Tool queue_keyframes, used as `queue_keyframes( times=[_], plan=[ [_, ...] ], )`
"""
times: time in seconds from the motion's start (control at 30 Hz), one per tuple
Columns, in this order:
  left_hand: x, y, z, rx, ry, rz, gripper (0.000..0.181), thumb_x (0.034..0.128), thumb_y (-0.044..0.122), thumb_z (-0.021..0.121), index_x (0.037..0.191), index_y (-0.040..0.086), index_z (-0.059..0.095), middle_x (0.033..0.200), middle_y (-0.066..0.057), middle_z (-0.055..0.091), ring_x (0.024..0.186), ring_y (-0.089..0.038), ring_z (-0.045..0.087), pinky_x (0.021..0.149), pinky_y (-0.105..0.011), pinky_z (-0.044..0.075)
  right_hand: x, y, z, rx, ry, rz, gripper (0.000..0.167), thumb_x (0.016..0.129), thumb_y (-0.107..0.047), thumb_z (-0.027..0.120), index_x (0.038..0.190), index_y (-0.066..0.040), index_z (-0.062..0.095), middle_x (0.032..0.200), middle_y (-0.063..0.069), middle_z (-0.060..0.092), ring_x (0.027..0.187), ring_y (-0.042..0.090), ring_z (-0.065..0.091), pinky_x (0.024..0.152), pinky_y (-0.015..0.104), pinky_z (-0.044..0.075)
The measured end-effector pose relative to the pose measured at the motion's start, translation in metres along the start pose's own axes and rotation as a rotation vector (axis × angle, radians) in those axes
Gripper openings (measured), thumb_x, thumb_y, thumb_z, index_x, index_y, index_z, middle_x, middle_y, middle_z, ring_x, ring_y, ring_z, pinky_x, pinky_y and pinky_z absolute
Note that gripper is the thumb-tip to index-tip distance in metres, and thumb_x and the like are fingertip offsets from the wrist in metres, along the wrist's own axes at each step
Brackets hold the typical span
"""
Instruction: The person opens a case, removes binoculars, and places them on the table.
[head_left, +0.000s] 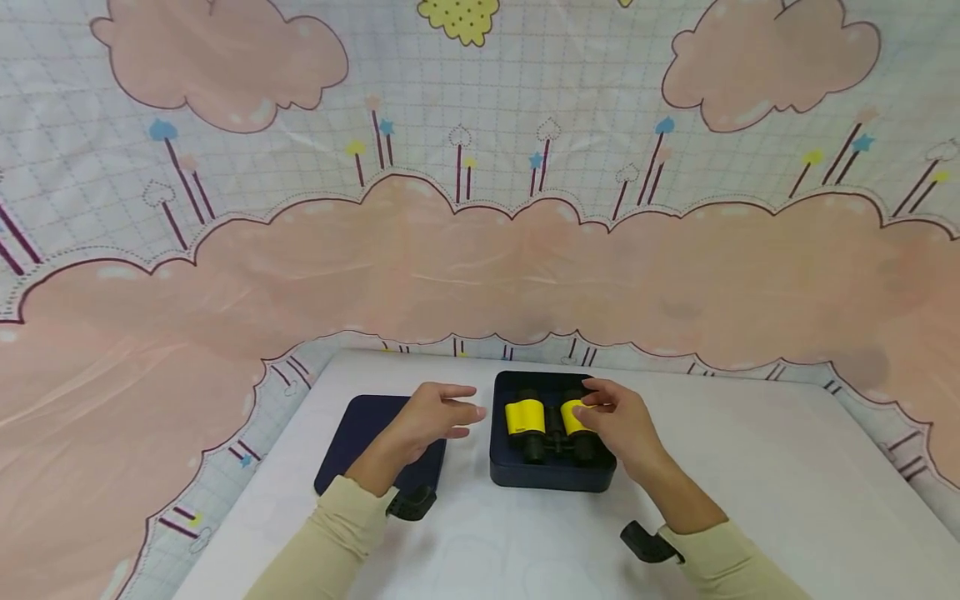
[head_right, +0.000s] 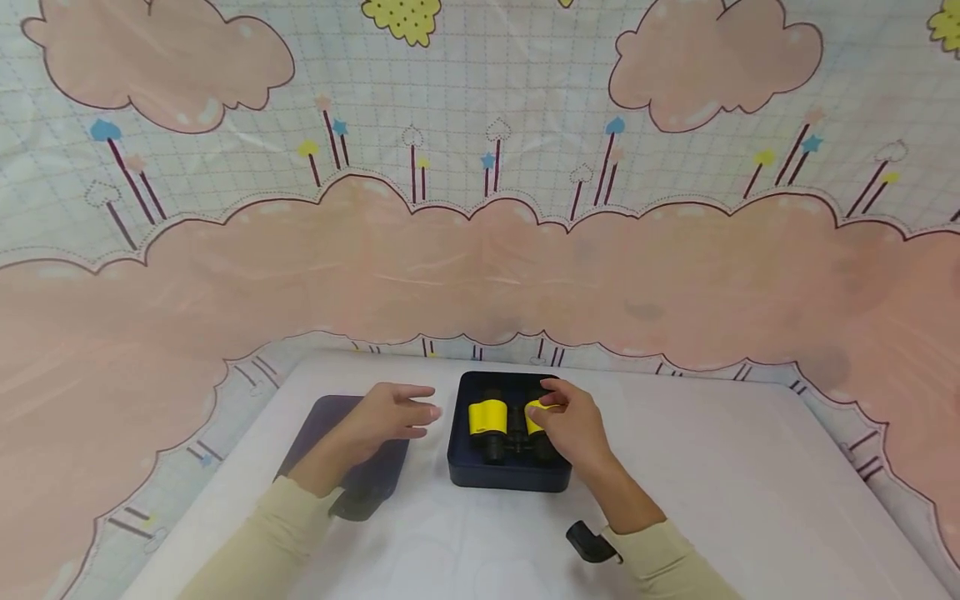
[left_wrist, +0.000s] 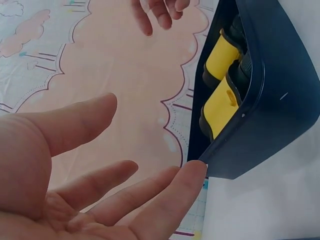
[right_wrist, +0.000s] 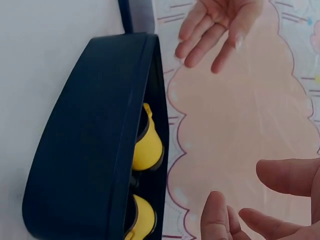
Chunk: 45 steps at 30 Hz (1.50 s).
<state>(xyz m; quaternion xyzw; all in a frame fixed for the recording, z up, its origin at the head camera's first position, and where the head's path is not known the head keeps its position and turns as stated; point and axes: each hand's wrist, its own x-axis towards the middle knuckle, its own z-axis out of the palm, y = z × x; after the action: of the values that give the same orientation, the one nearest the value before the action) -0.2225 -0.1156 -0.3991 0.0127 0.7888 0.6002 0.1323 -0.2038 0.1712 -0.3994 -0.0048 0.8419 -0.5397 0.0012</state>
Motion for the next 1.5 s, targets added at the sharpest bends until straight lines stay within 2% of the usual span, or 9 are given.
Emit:
queue_keyframes(
  times=[0.23,0.43,0.67,0.83,1.07,1.27,1.5],
  plan=[
    [0.003,0.001,0.004,0.0,-0.033,0.0,0.056,0.0959,0.016,0.076,0.147,0.001,0.057,0.146,-0.023,0.062,0.126,-0.037,0.068,0.1,-0.047,0.059,0.001,0.006,-0.005,-0.054,-0.004,0.013,0.055,0.098,-0.011,0.069,0.15,-0.002,0.052,0.128,0.021,0.061,0.111,0.03,0.062,0.095,0.034,0.06],
    [0.008,-0.001,0.009,0.013,-0.042,-0.01,0.06,0.0952,0.017,0.077,0.148,0.0,0.055,0.151,-0.025,0.055,0.127,-0.036,0.067,0.1,-0.046,0.06,0.005,0.01,-0.005,-0.126,-0.03,-0.03,0.058,0.094,-0.01,0.074,0.147,0.0,0.054,0.131,0.024,0.061,0.111,0.031,0.061,0.092,0.037,0.06],
    [0.016,-0.013,0.018,0.027,-0.03,-0.061,0.063,0.0941,0.014,0.078,0.149,-0.002,0.052,0.152,-0.026,0.053,0.127,-0.037,0.066,0.098,-0.046,0.061,0.009,0.018,0.005,-0.339,-0.075,-0.125,0.069,0.088,-0.009,0.082,0.15,-0.003,0.052,0.141,0.024,0.061,0.127,0.042,0.061,0.106,0.055,0.055],
    [0.021,-0.021,0.024,0.031,-0.015,-0.085,0.062,0.0933,0.012,0.078,0.148,-0.003,0.053,0.153,-0.026,0.053,0.126,-0.036,0.067,0.096,-0.046,0.061,0.017,0.02,0.013,-0.542,-0.126,-0.215,0.081,0.083,-0.018,0.088,0.153,-0.005,0.049,0.151,0.024,0.054,0.133,0.044,0.056,0.11,0.062,0.049],
    [0.024,-0.027,0.031,0.025,-0.025,-0.095,0.062,0.092,0.006,0.078,0.147,-0.005,0.053,0.144,-0.027,0.06,0.118,-0.034,0.071,0.098,-0.05,0.06,0.028,0.023,0.022,-0.774,-0.183,-0.335,0.091,0.08,-0.028,0.092,0.155,-0.005,0.046,0.155,0.022,0.046,0.145,0.041,0.041,0.115,0.057,0.047],
    [0.024,-0.029,0.036,0.026,-0.029,-0.103,0.06,0.0915,0.002,0.077,0.147,-0.005,0.054,0.135,-0.026,0.066,0.112,-0.031,0.073,0.097,-0.05,0.06,0.034,0.026,0.027,-0.89,-0.211,-0.39,0.095,0.076,-0.036,0.094,0.154,-0.006,0.048,0.155,0.02,0.048,0.147,0.041,0.04,0.119,0.057,0.042],
    [0.027,-0.028,0.037,0.013,-0.008,-0.115,0.06,0.0904,-0.004,0.075,0.147,-0.005,0.054,0.134,-0.027,0.065,0.104,-0.027,0.074,0.094,-0.047,0.062,0.044,0.029,0.033,-1.001,-0.228,-0.433,0.097,0.073,-0.041,0.096,0.152,-0.008,0.051,0.156,0.02,0.048,0.149,0.043,0.038,0.125,0.059,0.033]
  ],
)
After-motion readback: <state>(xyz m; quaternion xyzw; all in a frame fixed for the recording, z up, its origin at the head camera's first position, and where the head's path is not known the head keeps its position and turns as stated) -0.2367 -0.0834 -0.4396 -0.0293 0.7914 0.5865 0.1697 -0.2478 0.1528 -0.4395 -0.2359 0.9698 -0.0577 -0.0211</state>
